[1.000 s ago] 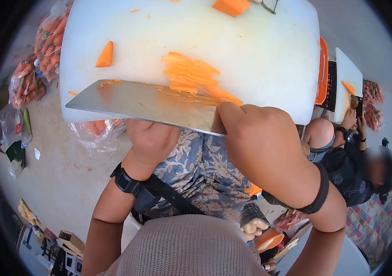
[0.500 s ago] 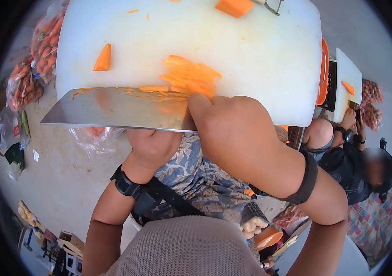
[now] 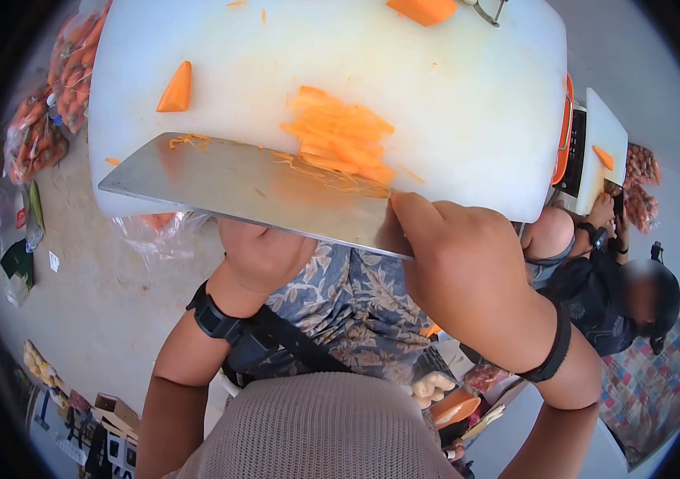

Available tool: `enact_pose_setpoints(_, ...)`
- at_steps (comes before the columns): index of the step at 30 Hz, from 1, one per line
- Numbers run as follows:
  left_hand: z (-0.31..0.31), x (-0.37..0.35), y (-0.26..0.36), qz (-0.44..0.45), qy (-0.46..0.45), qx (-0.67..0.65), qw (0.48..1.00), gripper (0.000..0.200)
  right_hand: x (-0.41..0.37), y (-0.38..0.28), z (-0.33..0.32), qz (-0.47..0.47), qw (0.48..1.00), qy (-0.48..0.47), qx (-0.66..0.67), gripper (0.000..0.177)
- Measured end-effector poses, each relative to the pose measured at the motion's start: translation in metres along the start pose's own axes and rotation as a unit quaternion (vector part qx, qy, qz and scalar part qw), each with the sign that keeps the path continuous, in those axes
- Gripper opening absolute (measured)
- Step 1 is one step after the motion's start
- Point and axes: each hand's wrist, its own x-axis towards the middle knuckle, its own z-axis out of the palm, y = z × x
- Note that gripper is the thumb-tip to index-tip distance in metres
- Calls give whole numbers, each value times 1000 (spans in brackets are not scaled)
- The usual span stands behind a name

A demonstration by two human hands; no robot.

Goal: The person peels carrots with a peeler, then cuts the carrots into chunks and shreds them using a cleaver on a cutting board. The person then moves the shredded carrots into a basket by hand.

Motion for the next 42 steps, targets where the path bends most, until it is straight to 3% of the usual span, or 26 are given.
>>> enact_pose_setpoints(1,-1,1,1,-7,1,-4,1000,25,2,-1,2,2,1000,-2,2,10)
enact_pose_setpoints(3,-3,6,0,4,-4,-4,1000,26,10,-2,5,21,999,-39,10,39)
enact_pose_setpoints(7,-1,6,-1,20,13,11,1000,26,17,-2,11,10,999,-43,18,39)
enact_pose_setpoints(9,-2,6,0,22,17,7,1000,27,14,-1,11,-22,999,9,37,10)
enact_pose_setpoints(13,-4,4,1,1,14,-5,1000,26,-1,-5,-8,-10,1000,5,20,11)
enact_pose_setpoints(15,-4,2,0,6,8,-4,1000,26,-8,-4,-15,19,998,-51,-24,34)
enact_pose_setpoints(19,-3,6,0,27,17,29,999,26,-5,5,-6,21,998,-51,-6,34)
enact_pose_setpoints(22,-3,8,0,13,11,14,1000,25,1,6,4,22,997,1,74,31)
enact_pose_setpoints(24,0,11,0,20,25,19,999,25,12,2,8,15,999,-14,48,12)
enact_pose_setpoints(28,-2,12,4,3,19,18,1000,23,29,-4,9,10,997,-23,71,10)
enact_pose_setpoints(31,-2,10,3,9,12,17,1000,24,28,-3,12,9,998,-18,60,23)
enact_pose_setpoints(34,2,13,3,22,39,4,999,22,22,1,3,6,994,47,98,18)
enact_pose_setpoints(37,-6,14,2,14,10,-34,999,16,6,-1,-13,68,986,86,126,12)
enact_pose_setpoints(39,-10,12,2,3,28,-23,999,15,-5,0,-20,142,977,66,147,16)
enact_pose_setpoints(42,-28,4,-4,-41,67,23,997,15,-24,1,-17,164,965,51,196,19)
